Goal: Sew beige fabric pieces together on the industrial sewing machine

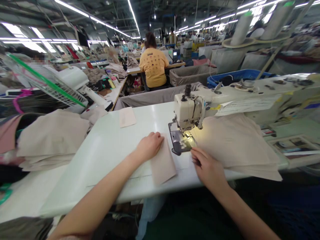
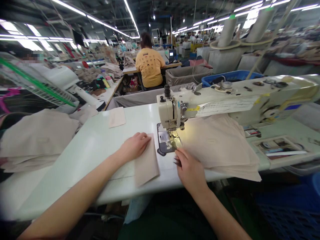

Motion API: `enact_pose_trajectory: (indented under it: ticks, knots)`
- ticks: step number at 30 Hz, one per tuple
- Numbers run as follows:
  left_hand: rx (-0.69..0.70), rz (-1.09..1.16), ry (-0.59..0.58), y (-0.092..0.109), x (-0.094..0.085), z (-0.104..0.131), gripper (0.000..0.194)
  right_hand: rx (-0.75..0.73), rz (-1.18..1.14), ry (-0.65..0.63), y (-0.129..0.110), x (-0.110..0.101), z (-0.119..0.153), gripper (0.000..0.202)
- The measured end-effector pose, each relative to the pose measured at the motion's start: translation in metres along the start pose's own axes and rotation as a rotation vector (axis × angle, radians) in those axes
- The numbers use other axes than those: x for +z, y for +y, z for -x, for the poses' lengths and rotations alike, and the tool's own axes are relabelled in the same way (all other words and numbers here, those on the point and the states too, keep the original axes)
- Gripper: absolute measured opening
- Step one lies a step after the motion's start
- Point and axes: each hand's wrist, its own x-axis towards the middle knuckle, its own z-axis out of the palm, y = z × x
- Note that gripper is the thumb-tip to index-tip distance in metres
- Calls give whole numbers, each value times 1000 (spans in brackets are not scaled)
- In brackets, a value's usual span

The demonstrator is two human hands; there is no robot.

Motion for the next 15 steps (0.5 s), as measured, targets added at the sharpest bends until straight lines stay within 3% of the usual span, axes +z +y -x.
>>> enact_pose_trajectory:
  ticks: [3,5,9,15]
  knots:
    - [-331,-193,-74,4,-1,7,28,29,-103,9,4,-6,0,47]
    - [-429,-224,-108,10,-4,11,28,29,-156,-30,4,-10,1,52]
    - [-466,-237,-148,18,-8,16,29,-69,-165,-137,1,-14,0,59]
    - [-498,-233,-160,24,-11,16,26,-135,50,-352,-7,-15,-8,55]
